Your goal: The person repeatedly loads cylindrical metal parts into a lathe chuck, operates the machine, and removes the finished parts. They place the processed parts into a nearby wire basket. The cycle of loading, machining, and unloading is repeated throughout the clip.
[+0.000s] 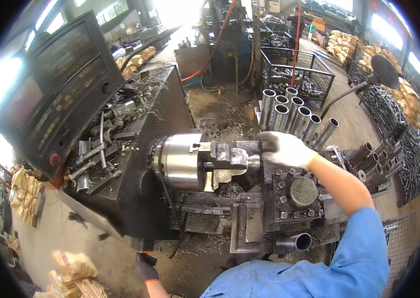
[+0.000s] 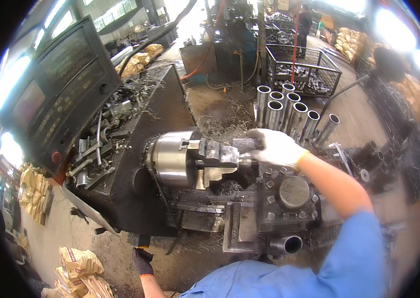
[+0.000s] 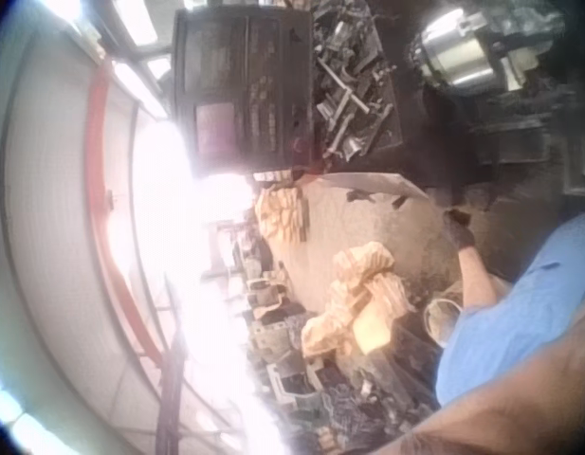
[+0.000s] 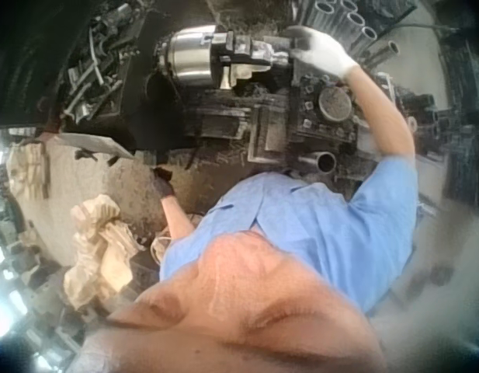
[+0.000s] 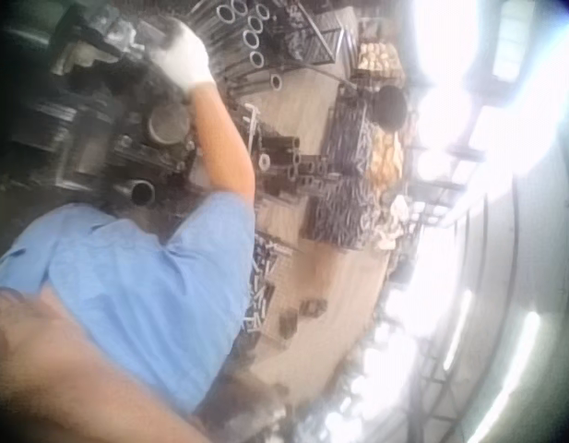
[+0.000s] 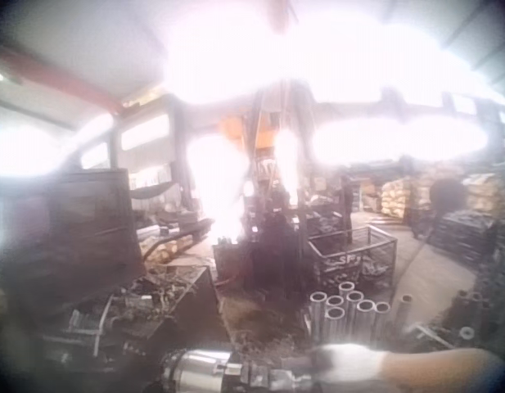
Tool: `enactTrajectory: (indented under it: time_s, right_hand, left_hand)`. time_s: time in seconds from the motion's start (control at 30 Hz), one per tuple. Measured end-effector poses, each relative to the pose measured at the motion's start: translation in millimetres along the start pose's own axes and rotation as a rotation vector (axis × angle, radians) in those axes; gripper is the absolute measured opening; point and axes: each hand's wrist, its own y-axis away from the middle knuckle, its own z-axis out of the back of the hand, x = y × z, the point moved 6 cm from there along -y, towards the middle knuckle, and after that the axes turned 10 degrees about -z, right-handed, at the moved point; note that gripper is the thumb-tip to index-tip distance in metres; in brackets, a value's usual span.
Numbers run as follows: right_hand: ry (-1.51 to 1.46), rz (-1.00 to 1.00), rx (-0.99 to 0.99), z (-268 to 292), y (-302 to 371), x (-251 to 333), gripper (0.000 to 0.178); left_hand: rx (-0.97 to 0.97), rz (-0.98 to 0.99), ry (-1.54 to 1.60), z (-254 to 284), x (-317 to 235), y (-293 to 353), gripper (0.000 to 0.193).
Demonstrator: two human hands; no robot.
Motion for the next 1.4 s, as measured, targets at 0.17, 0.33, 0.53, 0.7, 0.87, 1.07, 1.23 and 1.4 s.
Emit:
enactTrajectory:
  time_s: [0.17, 0.33, 0.53, 0.7, 0.87, 1.07, 1.23, 1.4]
  right_hand:
    - [-0.362, -0.200, -0.484, 32, 154, -15, 0.052]
    - [-0.481, -0.307, -0.767, 5, 257, -64, 0.042]
    - [-0.547, -0.368, -0.726, -24, 320, -77, 0.043]
    - [-0.472, -0.425, -0.709, -35, 353, -74, 0.044]
    - [-0.424, -0.342, -0.649, -56, 343, -91, 0.074]
    - [-0.480, -0.136, -0.099, -99, 297, -103, 0.079]
    - [-0.470, -0.115, 0.059, -144, 262, -87, 0.049]
    - [-0.460, 0.152, 0.223, -170, 265, -4, 0.045]
  left_hand:
    - [-0.205, -0.804, -0.636, -27, -177, 49, 0.044]
    - [0.060, -1.411, -0.799, -148, -376, 34, 0.049]
    - [0.064, -0.826, -1.443, -247, -457, -116, 0.083]
    - [-0.038, -1.308, -1.083, -239, -463, -35, 0.063]
    - [0.633, -1.497, -0.520, -189, -292, 148, 0.050]
    - [0.917, -0.129, -1.116, -23, 59, 233, 0.056]
    - [1.085, 0.395, -1.139, 221, 212, 344, 0.046]
    - [0.708, 0.362, -1.300, 335, 240, 407, 0.041]
